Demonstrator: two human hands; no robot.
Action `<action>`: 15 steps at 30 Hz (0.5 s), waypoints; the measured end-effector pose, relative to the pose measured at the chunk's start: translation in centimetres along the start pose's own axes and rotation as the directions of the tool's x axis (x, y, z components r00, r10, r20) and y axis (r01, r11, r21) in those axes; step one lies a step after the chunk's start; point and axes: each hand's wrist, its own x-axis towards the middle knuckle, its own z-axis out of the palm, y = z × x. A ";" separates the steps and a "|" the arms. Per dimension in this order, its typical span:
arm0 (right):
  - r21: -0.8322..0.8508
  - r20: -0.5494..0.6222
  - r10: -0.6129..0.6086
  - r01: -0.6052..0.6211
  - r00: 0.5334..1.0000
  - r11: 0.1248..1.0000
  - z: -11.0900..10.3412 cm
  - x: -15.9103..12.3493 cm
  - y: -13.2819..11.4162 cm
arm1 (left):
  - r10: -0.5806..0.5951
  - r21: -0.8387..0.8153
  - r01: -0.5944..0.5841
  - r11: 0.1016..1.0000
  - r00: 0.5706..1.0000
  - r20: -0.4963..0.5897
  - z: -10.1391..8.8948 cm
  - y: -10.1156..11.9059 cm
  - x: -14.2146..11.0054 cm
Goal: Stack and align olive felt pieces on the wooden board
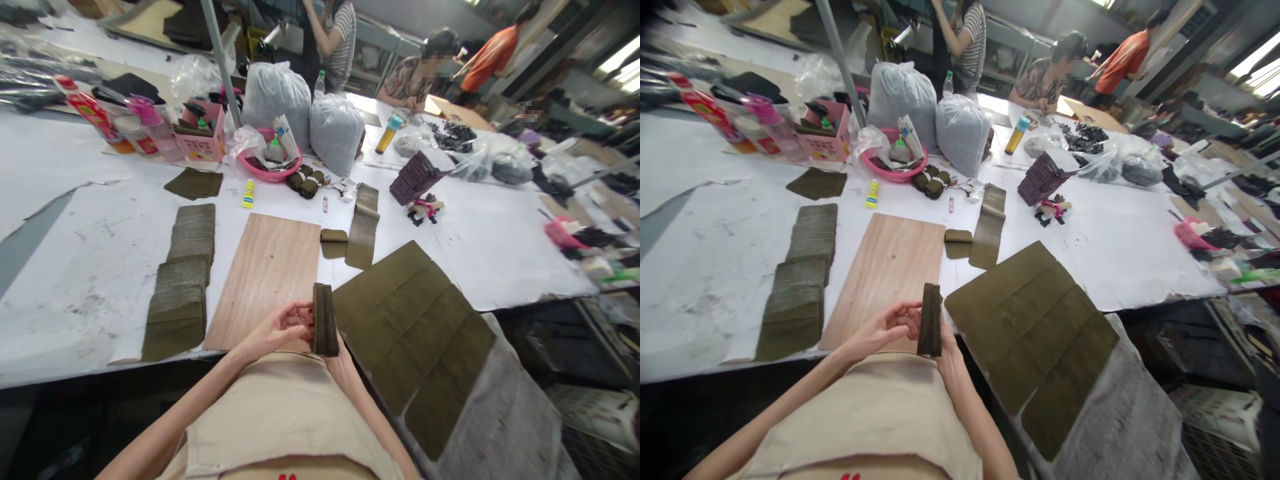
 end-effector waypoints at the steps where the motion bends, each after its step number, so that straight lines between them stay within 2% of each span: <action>1: 0.022 0.026 0.032 -0.033 0.999 0.999 -0.2 0.1 0.2 | -0.005 0.003 0.006 1.000 1.000 -0.024 0.2 0.0 0.1; 5: 0.029 0.111 0.156 -0.160 0.981 0.987 -1.3 0.2 0.8 | -0.030 0.055 0.035 0.998 0.995 -0.098 0.7 0.2 0.0; 7: 0.013 0.166 0.240 -0.246 0.956 0.969 -1.6 0.3 0.9 | -0.040 0.111 0.053 0.992 0.993 -0.115 0.6 0.2 -0.2; 9: -0.009 0.219 0.327 -0.333 0.920 0.943 -1.6 0.3 0.8 | -0.015 0.231 0.058 0.971 0.983 -0.181 0.3 0.3 -0.4; 10: -0.023 0.246 0.370 -0.377 0.896 0.926 -1.5 0.4 0.7 | 0.031 0.323 0.052 0.945 0.969 -0.247 0.0 0.4 -0.5; 12: -0.059 0.303 0.452 -0.457 0.839 0.888 -1.1 0.4 0.3 | 0.193 0.523 0.035 0.852 0.907 -0.375 -0.9 0.5 -0.6; 14: -0.109 0.357 0.523 -0.522 0.774 0.846 -0.7 0.4 0.0 | 0.333 0.637 -0.004 0.771 0.855 -0.398 -1.8 0.6 -0.6; 15: -0.137 0.379 0.555 -0.548 0.741 0.825 -0.4 0.5 -0.2 | 0.351 0.642 -0.036 0.766 0.860 -0.370 -2.1 0.6 -0.5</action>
